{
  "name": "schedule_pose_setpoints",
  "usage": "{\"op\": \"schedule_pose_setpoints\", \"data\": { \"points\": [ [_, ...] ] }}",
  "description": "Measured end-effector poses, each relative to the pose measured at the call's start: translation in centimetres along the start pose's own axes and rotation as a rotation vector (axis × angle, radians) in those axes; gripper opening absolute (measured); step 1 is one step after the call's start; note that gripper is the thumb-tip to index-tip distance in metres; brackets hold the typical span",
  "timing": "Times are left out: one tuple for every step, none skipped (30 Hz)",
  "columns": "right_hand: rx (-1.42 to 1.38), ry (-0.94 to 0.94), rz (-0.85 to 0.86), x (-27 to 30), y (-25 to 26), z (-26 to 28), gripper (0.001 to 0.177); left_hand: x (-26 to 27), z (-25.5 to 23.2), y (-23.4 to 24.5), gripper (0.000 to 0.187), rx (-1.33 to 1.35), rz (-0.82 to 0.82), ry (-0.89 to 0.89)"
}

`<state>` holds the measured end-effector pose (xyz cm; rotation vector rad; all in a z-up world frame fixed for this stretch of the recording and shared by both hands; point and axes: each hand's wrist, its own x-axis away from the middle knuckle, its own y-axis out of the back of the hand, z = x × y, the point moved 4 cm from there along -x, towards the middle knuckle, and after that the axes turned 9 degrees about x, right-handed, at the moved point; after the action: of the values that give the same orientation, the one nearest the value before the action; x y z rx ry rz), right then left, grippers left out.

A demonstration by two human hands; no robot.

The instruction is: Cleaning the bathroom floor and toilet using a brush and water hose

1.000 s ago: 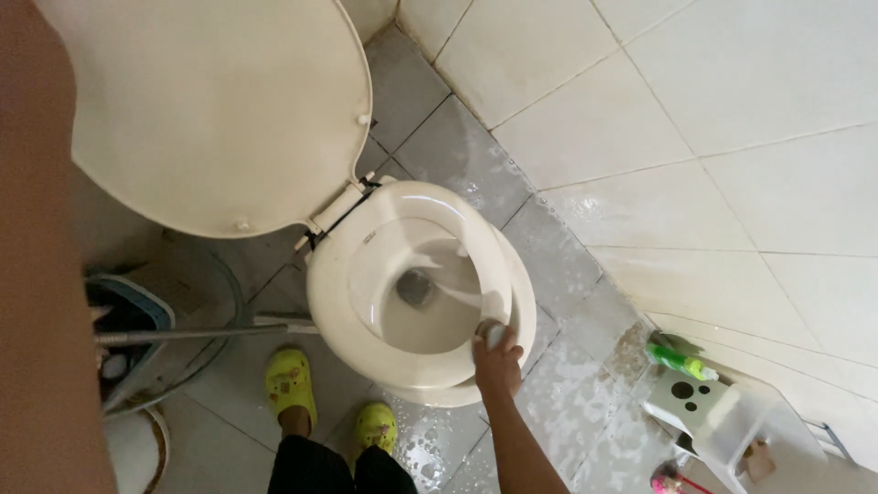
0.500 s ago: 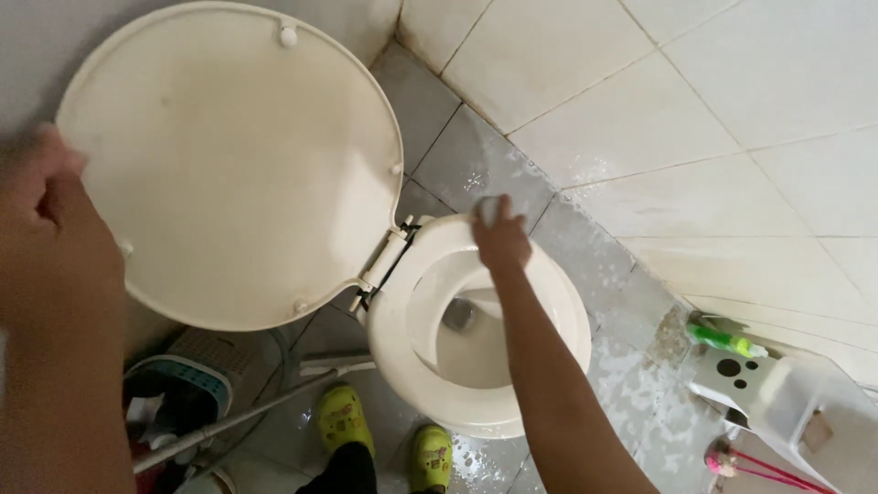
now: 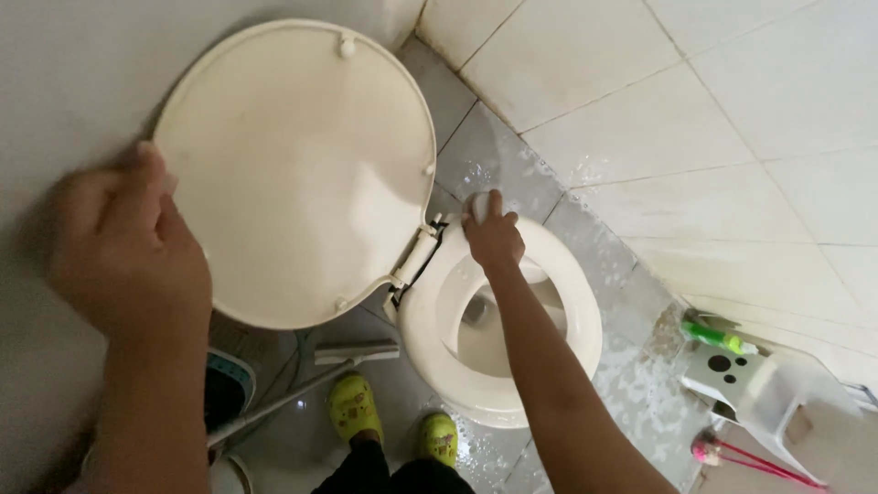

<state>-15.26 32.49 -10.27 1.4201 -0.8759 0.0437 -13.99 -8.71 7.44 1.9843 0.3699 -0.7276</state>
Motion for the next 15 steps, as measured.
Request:
{"op": "schedule_pose_setpoints", "data": {
  "points": [
    [0.015,0.042,-0.009,0.7,-0.8,-0.2,0.073,0.0,-0.1,-0.1,0.023,-0.012,-0.011,0.008],
    [0.021,0.048,-0.026,1.6,-1.3,-0.8,0.073,0.1,-0.4,-0.1,0.023,-0.011,-0.03,0.013],
    [0.11,0.142,-0.024,2.3,-1.9,-1.1,0.069,0.0,-0.7,-0.1,0.021,0.03,-0.045,0.034],
    [0.195,0.233,-0.017,3.3,-2.8,-1.4,0.066,-0.2,-1.0,-0.1,0.019,0.072,-0.054,0.048],
    [0.195,0.235,-0.03,1.5,-1.1,-1.9,0.066,-0.5,-1.1,-0.1,0.019,0.073,-0.066,0.046],
    [0.42,0.282,-0.011,0.3,-0.4,-2.3,0.069,-0.3,-1.1,0.0,0.021,0.015,-0.053,0.046],
    [0.646,0.327,0.007,-1.1,0.1,-2.8,0.079,-0.1,-1.0,0.1,0.023,-0.044,-0.04,0.046],
    [0.647,0.331,0.011,-1.3,0.7,-2.0,0.079,0.0,-0.9,0.0,0.023,-0.047,-0.036,0.048],
    [0.53,0.202,0.052,-1.7,1.3,-1.6,0.066,0.0,-0.7,-0.1,0.028,-0.002,-0.03,0.061],
    [0.415,0.069,0.092,-1.9,2.1,-1.7,0.055,0.1,-0.8,-0.3,0.033,0.048,-0.025,0.076],
    [0.42,0.067,0.094,-1.0,2.3,-1.1,0.055,0.0,-0.6,-0.6,0.033,0.051,-0.022,0.081],
    [0.412,0.148,0.071,0.1,2.5,-0.3,0.054,0.0,-0.7,-0.6,0.037,0.04,-0.045,0.064],
    [0.403,0.229,0.048,1.3,2.7,0.5,0.055,0.0,-0.7,-0.5,0.042,0.029,-0.067,0.046],
    [0.411,0.233,0.042,1.3,0.5,0.4,0.055,0.2,-0.6,-1.0,0.042,0.028,-0.074,0.054],
    [0.258,0.185,0.024,1.2,-1.5,0.0,0.064,0.3,-0.6,-1.3,0.034,-0.014,-0.109,0.024]
  ]
}}
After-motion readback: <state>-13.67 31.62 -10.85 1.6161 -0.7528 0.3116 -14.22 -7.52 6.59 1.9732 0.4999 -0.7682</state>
